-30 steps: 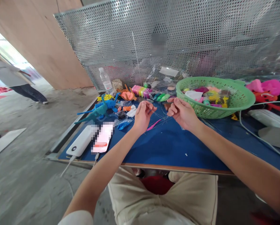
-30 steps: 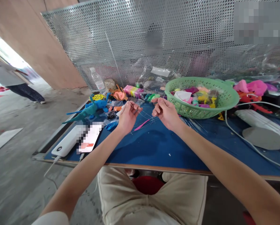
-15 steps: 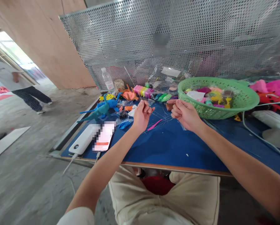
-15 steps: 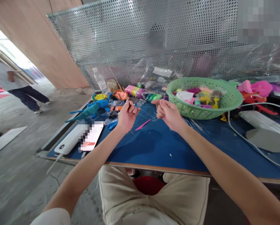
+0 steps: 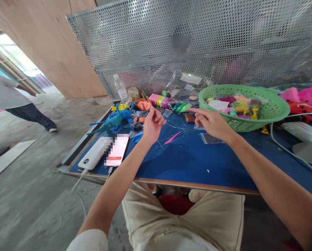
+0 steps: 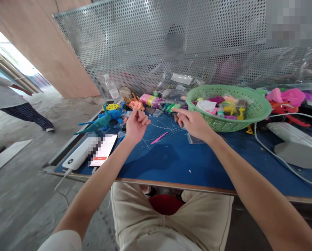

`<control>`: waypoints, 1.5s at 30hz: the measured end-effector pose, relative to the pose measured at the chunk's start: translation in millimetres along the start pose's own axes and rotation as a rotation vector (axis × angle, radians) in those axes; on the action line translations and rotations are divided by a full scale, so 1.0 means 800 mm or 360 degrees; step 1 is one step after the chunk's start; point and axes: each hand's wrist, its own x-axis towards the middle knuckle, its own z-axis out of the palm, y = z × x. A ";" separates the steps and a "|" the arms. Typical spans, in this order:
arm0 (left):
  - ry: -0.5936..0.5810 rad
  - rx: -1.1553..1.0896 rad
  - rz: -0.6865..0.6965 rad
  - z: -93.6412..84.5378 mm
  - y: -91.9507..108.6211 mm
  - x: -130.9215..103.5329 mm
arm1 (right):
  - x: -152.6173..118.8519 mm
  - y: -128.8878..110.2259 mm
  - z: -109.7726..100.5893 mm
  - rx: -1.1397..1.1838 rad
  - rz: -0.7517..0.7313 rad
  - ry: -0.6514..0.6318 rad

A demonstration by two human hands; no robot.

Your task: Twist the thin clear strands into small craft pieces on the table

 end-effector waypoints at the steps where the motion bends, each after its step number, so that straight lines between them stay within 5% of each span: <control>1: 0.0004 0.0098 -0.0044 0.002 -0.002 -0.001 | -0.001 0.000 0.002 -0.0036 -0.0014 -0.0004; 5: -0.0126 0.0792 -0.0046 0.001 0.014 -0.014 | -0.001 0.004 0.008 0.0126 0.0032 0.0160; 8: -0.0223 0.1918 0.0238 -0.014 0.059 -0.046 | 0.001 0.011 0.010 0.0441 0.0115 0.0215; 11: 0.0051 0.2923 0.0331 -0.043 0.110 -0.092 | 0.002 0.015 0.012 0.0577 0.0163 0.0143; 13: 0.0436 0.3318 0.0185 -0.067 0.131 -0.120 | 0.001 0.013 0.013 0.0509 0.0143 0.0110; 15: 0.0618 0.3572 -0.0069 -0.091 0.136 -0.143 | -0.002 0.009 0.015 0.0384 0.0101 0.0049; 17: 0.0570 0.3690 -0.0314 -0.110 0.129 -0.158 | -0.005 0.004 0.017 0.0264 0.0064 -0.0033; 24: 0.0715 0.3790 -0.0290 -0.124 0.105 -0.146 | -0.011 -0.005 0.023 0.0072 0.0043 -0.0229; 38: 0.0679 0.3737 -0.0329 -0.148 0.124 -0.120 | -0.015 -0.007 0.029 0.0055 0.0051 -0.0333; 45: 0.0678 0.3725 -0.0341 -0.155 0.127 -0.115 | -0.012 0.009 0.036 0.0328 0.0033 -0.0215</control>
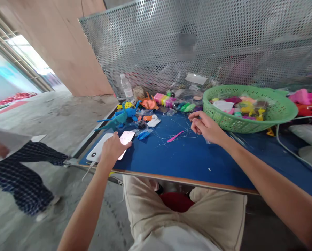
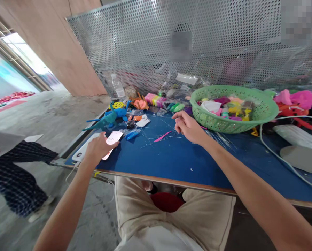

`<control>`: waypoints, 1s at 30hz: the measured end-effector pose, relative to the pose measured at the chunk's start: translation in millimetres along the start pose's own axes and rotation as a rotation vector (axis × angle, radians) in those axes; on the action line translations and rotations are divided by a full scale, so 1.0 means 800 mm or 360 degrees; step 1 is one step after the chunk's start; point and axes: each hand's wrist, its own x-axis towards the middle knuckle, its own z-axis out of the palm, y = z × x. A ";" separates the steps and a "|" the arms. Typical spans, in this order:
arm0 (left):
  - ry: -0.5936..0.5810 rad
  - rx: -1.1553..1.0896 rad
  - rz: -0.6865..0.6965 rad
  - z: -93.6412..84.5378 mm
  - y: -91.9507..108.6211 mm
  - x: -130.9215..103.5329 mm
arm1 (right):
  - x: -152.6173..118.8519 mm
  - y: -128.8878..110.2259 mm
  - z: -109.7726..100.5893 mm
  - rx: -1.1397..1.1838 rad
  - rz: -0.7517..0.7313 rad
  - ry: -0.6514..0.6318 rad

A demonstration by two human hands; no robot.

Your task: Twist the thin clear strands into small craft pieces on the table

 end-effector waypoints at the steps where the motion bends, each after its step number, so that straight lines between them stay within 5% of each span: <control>1: 0.0001 -0.0002 0.0006 0.001 0.000 0.001 | 0.001 0.003 0.000 0.0044 -0.0015 0.0016; 7: 0.0011 -0.0011 0.0059 -0.001 0.000 -0.002 | 0.004 0.009 0.000 0.0078 -0.0064 0.0061; 13: 0.0466 -0.0587 0.0282 -0.007 0.035 -0.035 | 0.004 -0.005 -0.001 0.0250 -0.0106 0.0265; 16: -0.0108 -0.1291 0.0594 0.000 0.080 -0.046 | 0.005 -0.011 -0.005 0.0419 -0.0138 0.0377; 19: -0.0631 -0.1912 0.0561 0.002 0.132 -0.030 | 0.008 -0.010 -0.009 0.0650 -0.0154 0.0428; 25: -0.0787 -0.2898 0.0423 -0.026 0.222 0.053 | 0.014 -0.007 -0.011 0.0964 -0.0006 0.0546; 30: -0.0787 -0.3507 0.0397 -0.032 0.246 0.081 | 0.018 -0.001 -0.008 0.1123 0.0165 0.0633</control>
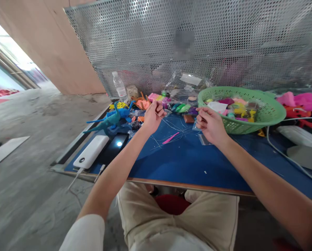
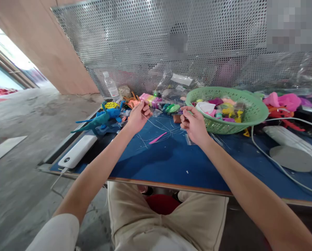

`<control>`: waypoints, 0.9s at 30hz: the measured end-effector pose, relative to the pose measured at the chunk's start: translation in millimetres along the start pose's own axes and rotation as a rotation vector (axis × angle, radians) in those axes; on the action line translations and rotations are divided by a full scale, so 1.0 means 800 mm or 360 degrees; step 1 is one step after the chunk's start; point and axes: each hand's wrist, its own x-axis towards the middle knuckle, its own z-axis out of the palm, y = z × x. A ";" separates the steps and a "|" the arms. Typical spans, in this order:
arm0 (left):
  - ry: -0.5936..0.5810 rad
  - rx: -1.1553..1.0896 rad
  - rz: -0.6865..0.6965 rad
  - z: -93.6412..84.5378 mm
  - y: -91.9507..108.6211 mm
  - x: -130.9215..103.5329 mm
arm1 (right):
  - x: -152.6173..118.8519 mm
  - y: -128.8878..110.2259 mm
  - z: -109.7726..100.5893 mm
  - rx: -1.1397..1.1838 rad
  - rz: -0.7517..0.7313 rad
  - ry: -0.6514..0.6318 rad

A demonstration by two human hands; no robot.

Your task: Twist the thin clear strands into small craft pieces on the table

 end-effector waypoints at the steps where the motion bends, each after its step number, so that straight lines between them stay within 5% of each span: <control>1: 0.0028 -0.0097 0.0023 -0.002 -0.002 -0.002 | 0.001 0.003 -0.001 0.0033 0.0032 0.0031; 7: 0.0010 -0.0221 0.0091 -0.004 -0.006 -0.028 | 0.007 0.020 -0.004 0.0206 0.0136 0.0163; 13: 0.0088 -0.0271 0.0205 0.006 0.011 -0.031 | 0.009 0.028 -0.004 -0.0043 0.0108 0.0244; 19: 0.0293 -0.0357 0.0364 -0.017 0.024 -0.011 | 0.006 0.014 -0.012 -0.0841 -0.0429 0.0157; 27: 0.0009 0.0032 0.0190 -0.021 0.012 -0.012 | -0.005 -0.008 -0.015 -0.1626 -0.1066 -0.0175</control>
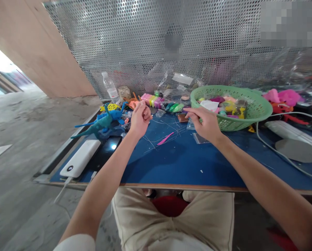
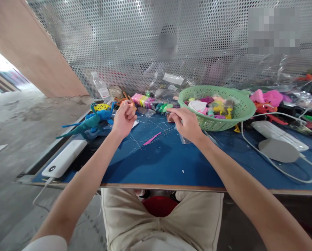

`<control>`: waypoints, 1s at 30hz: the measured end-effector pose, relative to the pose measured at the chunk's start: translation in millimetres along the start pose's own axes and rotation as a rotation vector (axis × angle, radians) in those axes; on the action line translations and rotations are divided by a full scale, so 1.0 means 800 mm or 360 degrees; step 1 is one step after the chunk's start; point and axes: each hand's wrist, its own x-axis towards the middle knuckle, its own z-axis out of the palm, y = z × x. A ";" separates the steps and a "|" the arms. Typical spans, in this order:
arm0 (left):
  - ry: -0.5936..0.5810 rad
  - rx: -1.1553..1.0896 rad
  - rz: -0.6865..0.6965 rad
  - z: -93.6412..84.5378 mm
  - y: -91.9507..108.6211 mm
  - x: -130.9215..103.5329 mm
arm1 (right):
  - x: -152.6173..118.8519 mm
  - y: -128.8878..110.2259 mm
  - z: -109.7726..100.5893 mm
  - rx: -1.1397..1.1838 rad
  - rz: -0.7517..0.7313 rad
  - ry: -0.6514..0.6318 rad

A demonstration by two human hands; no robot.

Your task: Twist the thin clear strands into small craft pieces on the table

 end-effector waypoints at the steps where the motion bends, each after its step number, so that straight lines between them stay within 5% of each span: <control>1: -0.0046 0.0048 -0.0004 0.002 -0.002 -0.002 | 0.000 -0.001 -0.001 -0.0004 -0.0068 -0.0047; 7: -0.0198 0.0153 -0.0034 0.002 -0.007 -0.005 | 0.002 0.001 -0.007 -0.0030 -0.0210 -0.0076; 22: -0.0147 -0.0016 0.0059 0.023 -0.016 -0.014 | -0.001 -0.013 0.002 0.0200 0.0159 0.0211; 30: -0.0071 0.0061 0.0306 0.029 -0.024 -0.022 | 0.006 -0.015 0.011 0.0750 0.0513 0.0361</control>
